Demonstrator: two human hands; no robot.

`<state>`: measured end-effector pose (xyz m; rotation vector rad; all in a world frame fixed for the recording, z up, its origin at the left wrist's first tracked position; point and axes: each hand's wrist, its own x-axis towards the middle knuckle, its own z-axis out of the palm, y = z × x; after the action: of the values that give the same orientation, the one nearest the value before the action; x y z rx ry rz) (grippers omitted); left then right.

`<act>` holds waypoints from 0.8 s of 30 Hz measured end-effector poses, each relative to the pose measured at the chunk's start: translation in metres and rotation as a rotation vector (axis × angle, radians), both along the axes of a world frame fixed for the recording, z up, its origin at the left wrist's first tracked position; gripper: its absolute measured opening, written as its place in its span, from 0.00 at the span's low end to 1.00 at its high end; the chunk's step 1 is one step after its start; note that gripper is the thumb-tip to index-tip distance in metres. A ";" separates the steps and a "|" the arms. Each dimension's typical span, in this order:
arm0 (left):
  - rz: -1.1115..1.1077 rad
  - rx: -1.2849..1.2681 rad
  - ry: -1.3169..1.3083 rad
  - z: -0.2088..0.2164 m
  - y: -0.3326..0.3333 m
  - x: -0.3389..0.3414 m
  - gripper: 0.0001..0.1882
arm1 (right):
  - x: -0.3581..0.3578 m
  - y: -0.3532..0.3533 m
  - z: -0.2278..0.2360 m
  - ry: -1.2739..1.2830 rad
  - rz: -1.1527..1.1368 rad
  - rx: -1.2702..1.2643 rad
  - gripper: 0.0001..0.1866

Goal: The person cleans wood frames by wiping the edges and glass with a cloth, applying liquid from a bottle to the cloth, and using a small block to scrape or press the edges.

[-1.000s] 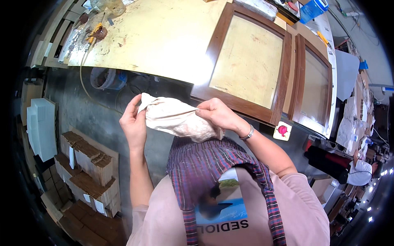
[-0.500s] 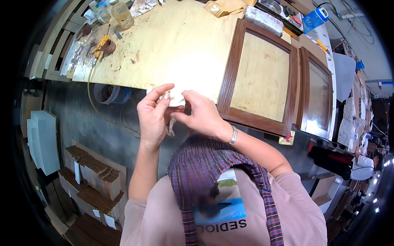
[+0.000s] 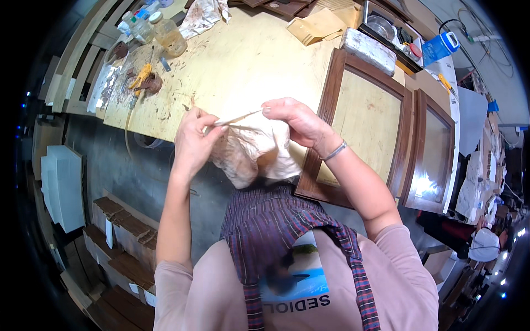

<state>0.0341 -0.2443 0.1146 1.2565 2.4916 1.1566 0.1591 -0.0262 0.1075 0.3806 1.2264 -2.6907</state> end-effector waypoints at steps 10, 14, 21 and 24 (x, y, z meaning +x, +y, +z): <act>-0.083 0.236 -0.707 -0.010 0.036 -0.098 0.08 | -0.065 0.019 0.001 0.020 0.002 0.309 0.09; -0.061 0.166 -0.317 -0.005 0.043 -0.133 0.08 | -0.095 0.017 -0.005 -0.096 0.072 0.780 0.14; -0.623 0.242 -0.010 0.009 -0.002 -0.097 0.06 | -0.137 0.022 0.010 -0.236 -0.102 0.780 0.16; -0.972 0.085 -0.280 0.006 -0.019 -0.104 0.09 | -0.145 0.019 0.019 -0.113 -0.158 0.663 0.17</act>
<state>-0.0696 -0.2629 0.1201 1.8294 1.3182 1.0359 0.0141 -0.0074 0.1262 0.7202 2.1024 -2.2568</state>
